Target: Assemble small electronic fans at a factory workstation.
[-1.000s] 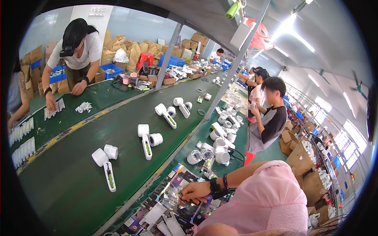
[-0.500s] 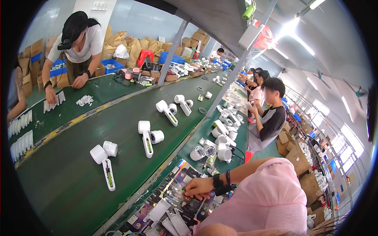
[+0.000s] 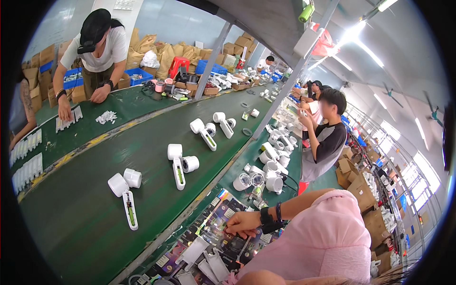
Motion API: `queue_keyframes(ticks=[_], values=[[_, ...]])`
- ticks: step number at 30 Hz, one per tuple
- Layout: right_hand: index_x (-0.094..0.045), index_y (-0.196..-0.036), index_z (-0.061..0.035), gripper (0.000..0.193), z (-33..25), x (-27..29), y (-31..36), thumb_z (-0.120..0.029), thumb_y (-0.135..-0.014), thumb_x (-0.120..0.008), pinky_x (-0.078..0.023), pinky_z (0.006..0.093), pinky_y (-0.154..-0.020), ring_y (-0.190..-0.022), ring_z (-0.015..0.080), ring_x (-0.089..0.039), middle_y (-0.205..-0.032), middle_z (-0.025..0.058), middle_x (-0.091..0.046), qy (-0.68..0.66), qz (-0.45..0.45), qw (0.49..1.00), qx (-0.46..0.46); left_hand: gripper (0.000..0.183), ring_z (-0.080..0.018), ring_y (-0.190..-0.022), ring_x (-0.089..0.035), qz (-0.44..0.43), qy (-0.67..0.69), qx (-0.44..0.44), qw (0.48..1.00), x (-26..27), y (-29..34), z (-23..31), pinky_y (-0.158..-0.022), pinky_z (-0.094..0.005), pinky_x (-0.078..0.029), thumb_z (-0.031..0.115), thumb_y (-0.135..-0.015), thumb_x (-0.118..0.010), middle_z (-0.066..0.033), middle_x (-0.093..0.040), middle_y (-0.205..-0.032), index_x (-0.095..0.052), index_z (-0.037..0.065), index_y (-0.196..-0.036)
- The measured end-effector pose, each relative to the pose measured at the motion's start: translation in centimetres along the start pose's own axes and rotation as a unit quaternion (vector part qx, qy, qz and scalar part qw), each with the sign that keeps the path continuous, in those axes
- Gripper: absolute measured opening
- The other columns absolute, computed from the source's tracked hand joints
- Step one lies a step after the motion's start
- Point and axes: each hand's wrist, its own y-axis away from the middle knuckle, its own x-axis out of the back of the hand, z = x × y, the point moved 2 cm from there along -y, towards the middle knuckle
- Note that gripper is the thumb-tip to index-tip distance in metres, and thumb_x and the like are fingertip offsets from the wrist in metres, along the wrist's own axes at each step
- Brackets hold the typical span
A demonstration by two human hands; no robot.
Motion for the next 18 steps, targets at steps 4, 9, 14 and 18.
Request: queue_keyframes(ticks=[4,9,14,18], values=[[-0.054,-0.084,-0.0042,0.032,-0.2,0.0,0.1,-0.031,-0.097,-0.045,-0.041,0.0218,-0.032,-0.038,0.0109,-0.056,-0.058,0.0064,-0.060,0.000,0.003,1.000,-0.002,0.072,-0.0333,-0.133,-0.031,-0.014,0.028,-0.080,0.996,-6.5,-1.1,11.3,-0.109,-0.0456,-0.027,0.057,-0.090,-0.040,-0.0219,-0.032,-0.143,-0.038,0.000,-0.135],[-0.054,-0.084,-0.0041,0.031,-0.1,0.4,0.4,-0.031,-0.097,-0.045,-0.041,0.0215,-0.031,-0.038,0.0106,-0.055,-0.057,0.0062,-0.060,-0.010,0.012,1.000,-0.006,0.071,-0.0331,-0.131,-0.034,-0.035,0.067,-0.194,0.978,-12.1,1.5,25.7,-0.109,-0.0446,-0.028,0.057,-0.091,-0.038,-0.0223,-0.036,-0.140,-0.042,0.000,-0.132],[-0.057,-0.088,-0.0037,0.029,-1.4,-0.3,-1.3,-0.030,-0.096,-0.046,-0.042,0.0228,-0.032,-0.039,0.0118,-0.056,-0.057,0.0060,-0.059,0.005,-0.025,1.000,-0.005,0.070,-0.0328,-0.130,-0.038,-0.047,0.081,-0.255,0.962,-14.4,1.3,29.4,-0.108,-0.0437,-0.030,0.057,-0.091,-0.037,-0.0226,-0.040,-0.138,-0.046,-0.001,-0.130],[-0.061,-0.090,-0.0039,0.033,-0.7,0.0,-1.0,-0.033,-0.098,-0.047,-0.043,0.0234,-0.038,-0.045,0.0084,-0.053,-0.058,0.0034,-0.058,0.014,0.021,1.000,-0.009,0.070,-0.0326,-0.128,-0.040,-0.009,0.013,-0.141,0.990,-9.4,-6.6,9.7,-0.107,-0.0429,-0.031,0.057,-0.092,-0.035,-0.0229,-0.043,-0.136,-0.049,-0.001,-0.128]])
